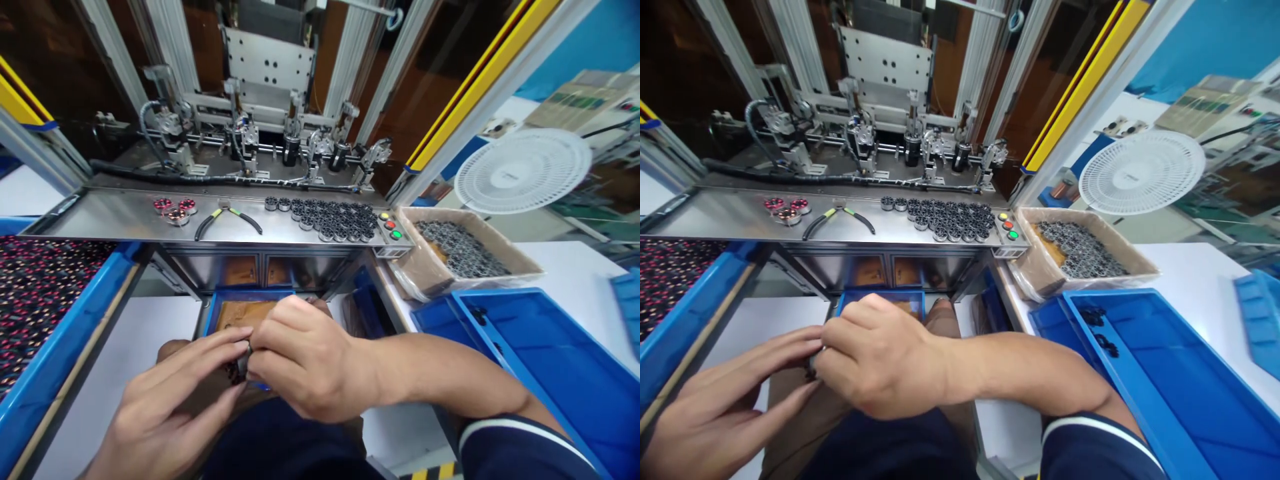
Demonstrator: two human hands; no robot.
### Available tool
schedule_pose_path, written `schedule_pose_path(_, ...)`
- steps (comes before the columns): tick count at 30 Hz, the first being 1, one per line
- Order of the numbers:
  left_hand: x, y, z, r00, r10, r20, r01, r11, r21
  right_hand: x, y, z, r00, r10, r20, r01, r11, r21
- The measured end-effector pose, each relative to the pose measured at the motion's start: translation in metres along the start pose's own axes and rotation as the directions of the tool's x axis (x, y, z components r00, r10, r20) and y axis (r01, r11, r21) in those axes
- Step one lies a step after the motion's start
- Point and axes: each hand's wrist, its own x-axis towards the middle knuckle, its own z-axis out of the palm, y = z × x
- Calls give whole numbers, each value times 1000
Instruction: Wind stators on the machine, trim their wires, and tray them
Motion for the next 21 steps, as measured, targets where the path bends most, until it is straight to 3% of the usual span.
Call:
schedule_pose_path(5,-17,-12,-11,971,-234,45,239,946,-221,4,24,-8,998,4,64,-12,993,117)
schedule_pose_path(8,-18,-14,-7,883,-468,-27,413,805,-426,23,63,4,976,211,47,-216,960,178)
schedule_pose_path(9,-16,-14,-5,838,-543,-57,453,751,-481,33,79,13,943,330,49,-334,932,141)
schedule_pose_path(11,-11,-14,1,755,-647,-106,494,668,-557,56,112,36,784,620,36,-618,784,-56)
schedule_pose_path(14,-9,-21,4,714,-685,-146,480,629,-611,88,156,74,652,758,30,-743,646,-176)
schedule_pose_path(17,-15,-32,1,722,-667,-181,448,651,-613,106,182,102,596,802,47,-776,590,-223)
schedule_pose_path(21,-23,-37,-6,703,-682,-202,433,635,-640,116,195,110,614,786,76,-757,613,-224)
